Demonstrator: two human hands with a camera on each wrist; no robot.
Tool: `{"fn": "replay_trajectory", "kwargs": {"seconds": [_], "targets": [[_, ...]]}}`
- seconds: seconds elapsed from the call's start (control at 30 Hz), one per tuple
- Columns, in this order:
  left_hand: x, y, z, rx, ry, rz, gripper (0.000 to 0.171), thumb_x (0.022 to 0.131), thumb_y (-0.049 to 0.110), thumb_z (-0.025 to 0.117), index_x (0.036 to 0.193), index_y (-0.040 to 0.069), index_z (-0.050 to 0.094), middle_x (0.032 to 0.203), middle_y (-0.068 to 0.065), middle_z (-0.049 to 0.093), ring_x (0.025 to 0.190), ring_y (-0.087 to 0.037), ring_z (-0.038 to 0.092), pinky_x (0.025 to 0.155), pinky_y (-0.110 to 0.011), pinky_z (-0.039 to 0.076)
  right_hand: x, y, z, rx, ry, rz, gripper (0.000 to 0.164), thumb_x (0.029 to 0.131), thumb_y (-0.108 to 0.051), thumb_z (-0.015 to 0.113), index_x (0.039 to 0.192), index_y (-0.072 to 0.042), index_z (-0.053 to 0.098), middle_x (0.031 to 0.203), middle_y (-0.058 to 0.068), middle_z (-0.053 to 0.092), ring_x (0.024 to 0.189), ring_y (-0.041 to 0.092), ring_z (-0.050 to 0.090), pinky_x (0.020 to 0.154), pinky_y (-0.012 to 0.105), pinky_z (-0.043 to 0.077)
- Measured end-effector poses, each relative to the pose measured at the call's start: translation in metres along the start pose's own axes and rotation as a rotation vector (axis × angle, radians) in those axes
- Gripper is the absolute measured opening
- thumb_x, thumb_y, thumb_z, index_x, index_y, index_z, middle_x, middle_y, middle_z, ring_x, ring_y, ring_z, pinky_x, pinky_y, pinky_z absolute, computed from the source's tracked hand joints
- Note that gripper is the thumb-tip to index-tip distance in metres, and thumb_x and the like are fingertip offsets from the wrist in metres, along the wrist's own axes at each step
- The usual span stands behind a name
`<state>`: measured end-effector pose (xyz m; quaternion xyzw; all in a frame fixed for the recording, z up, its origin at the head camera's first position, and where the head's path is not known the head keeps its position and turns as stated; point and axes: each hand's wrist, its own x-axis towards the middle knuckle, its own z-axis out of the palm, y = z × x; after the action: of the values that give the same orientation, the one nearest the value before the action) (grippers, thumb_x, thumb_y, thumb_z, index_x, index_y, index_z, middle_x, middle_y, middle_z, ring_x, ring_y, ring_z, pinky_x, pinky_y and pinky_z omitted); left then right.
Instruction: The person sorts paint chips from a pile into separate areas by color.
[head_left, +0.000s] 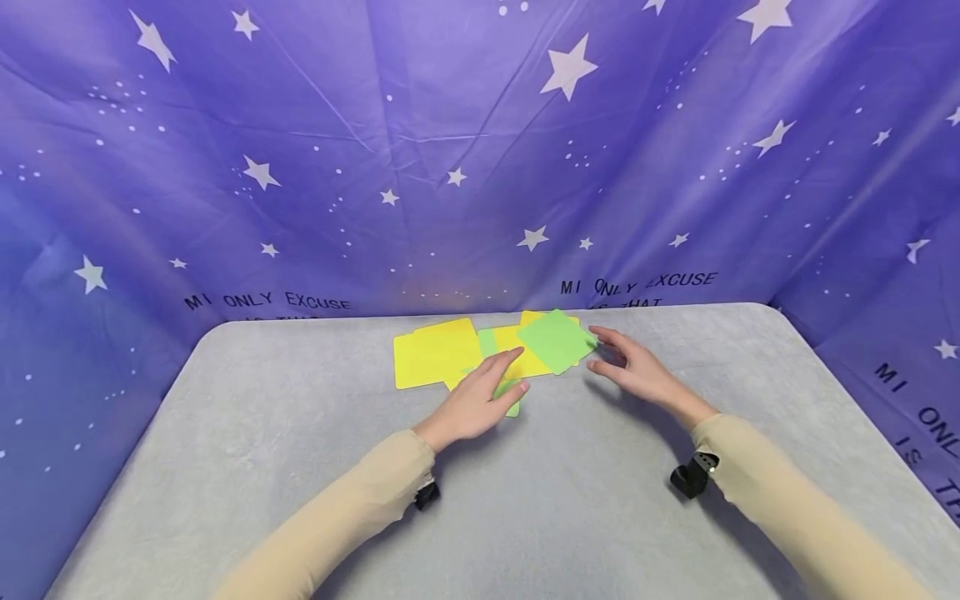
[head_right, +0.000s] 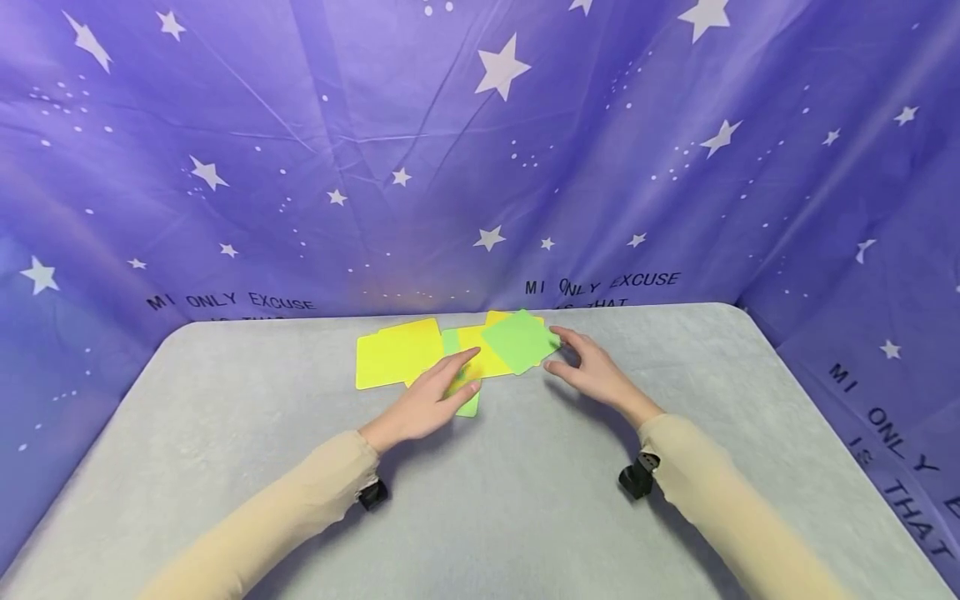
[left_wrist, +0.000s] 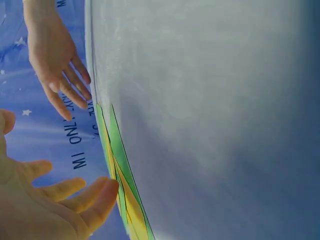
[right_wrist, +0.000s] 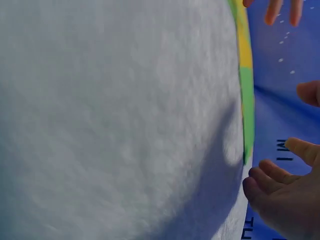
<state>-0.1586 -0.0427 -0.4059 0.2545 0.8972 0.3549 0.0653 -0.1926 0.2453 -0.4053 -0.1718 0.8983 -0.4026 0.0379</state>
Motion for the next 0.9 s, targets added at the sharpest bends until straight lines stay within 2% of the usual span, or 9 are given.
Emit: {"fn": "replay_trajectory", "kwargs": {"seconds": [0.17,0.23,0.4,0.5,0.6,0.8,0.9], "targets": [[0.022,0.001,0.006,-0.161,0.002,-0.065,0.059,0.102,0.041,0.041,0.152,0.012,0.029,0.147,-0.015,0.041,0.128,-0.028,0.045,0.107,-0.045,0.035,0.017,0.003,0.002,-0.037,-0.004,0.034,0.065,0.092,-0.016,0.063,0.147,0.004,0.033,0.145,0.029,0.036,0.128,0.046,0.039,0.105,0.056,0.033],[0.029,0.002,0.009,-0.270,-0.005,-0.109,0.057,0.103,0.039,0.041,0.152,0.012,0.030,0.145,-0.018,0.043,0.119,-0.030,0.054,0.101,-0.044,0.041,0.023,0.003,0.003,-0.046,-0.002,0.039,0.065,0.091,-0.015,0.063,0.147,0.003,0.033,0.145,0.028,0.036,0.129,0.046,0.038,0.105,0.056,0.034],[0.041,0.003,0.015,-0.565,-0.004,-0.224,0.054,0.103,0.036,0.042,0.150,0.011,0.032,0.141,-0.017,0.046,0.109,-0.030,0.060,0.090,-0.037,0.051,0.034,0.002,0.008,-0.088,0.017,-0.002,0.065,0.089,-0.013,0.064,0.144,0.006,0.035,0.144,0.030,0.036,0.129,0.048,0.036,0.106,0.058,0.030],[0.047,0.003,0.019,-0.696,0.016,-0.279,0.053,0.103,0.035,0.043,0.149,0.009,0.034,0.141,-0.017,0.047,0.110,-0.030,0.060,0.088,-0.036,0.053,0.038,0.002,0.011,-0.103,0.017,-0.012,0.065,0.089,-0.012,0.065,0.144,0.007,0.036,0.144,0.031,0.036,0.129,0.048,0.035,0.107,0.059,0.027],[0.052,0.004,0.022,-0.796,0.022,-0.317,0.052,0.103,0.033,0.044,0.148,0.008,0.034,0.143,-0.018,0.043,0.112,-0.032,0.058,0.089,-0.037,0.053,0.038,0.002,0.014,-0.098,0.017,0.008,0.064,0.089,-0.011,0.065,0.143,0.007,0.036,0.142,0.032,0.038,0.127,0.049,0.038,0.106,0.059,0.030],[0.058,0.006,0.022,-0.920,0.020,-0.338,0.052,0.103,0.029,0.046,0.148,0.007,0.033,0.145,-0.019,0.040,0.119,-0.035,0.053,0.093,-0.038,0.050,0.036,-0.003,0.016,-0.013,0.043,0.089,0.062,0.089,-0.006,0.063,0.143,0.008,0.035,0.132,0.037,0.046,0.119,0.048,0.047,0.101,0.056,0.037],[0.057,0.003,0.021,-0.996,0.045,-0.343,0.051,0.102,0.026,0.046,0.147,0.005,0.034,0.144,-0.021,0.040,0.119,-0.036,0.052,0.095,-0.040,0.049,0.034,-0.005,0.016,0.051,0.050,0.138,0.062,0.090,-0.006,0.062,0.144,0.006,0.035,0.130,0.036,0.048,0.115,0.045,0.049,0.096,0.050,0.043]]}}
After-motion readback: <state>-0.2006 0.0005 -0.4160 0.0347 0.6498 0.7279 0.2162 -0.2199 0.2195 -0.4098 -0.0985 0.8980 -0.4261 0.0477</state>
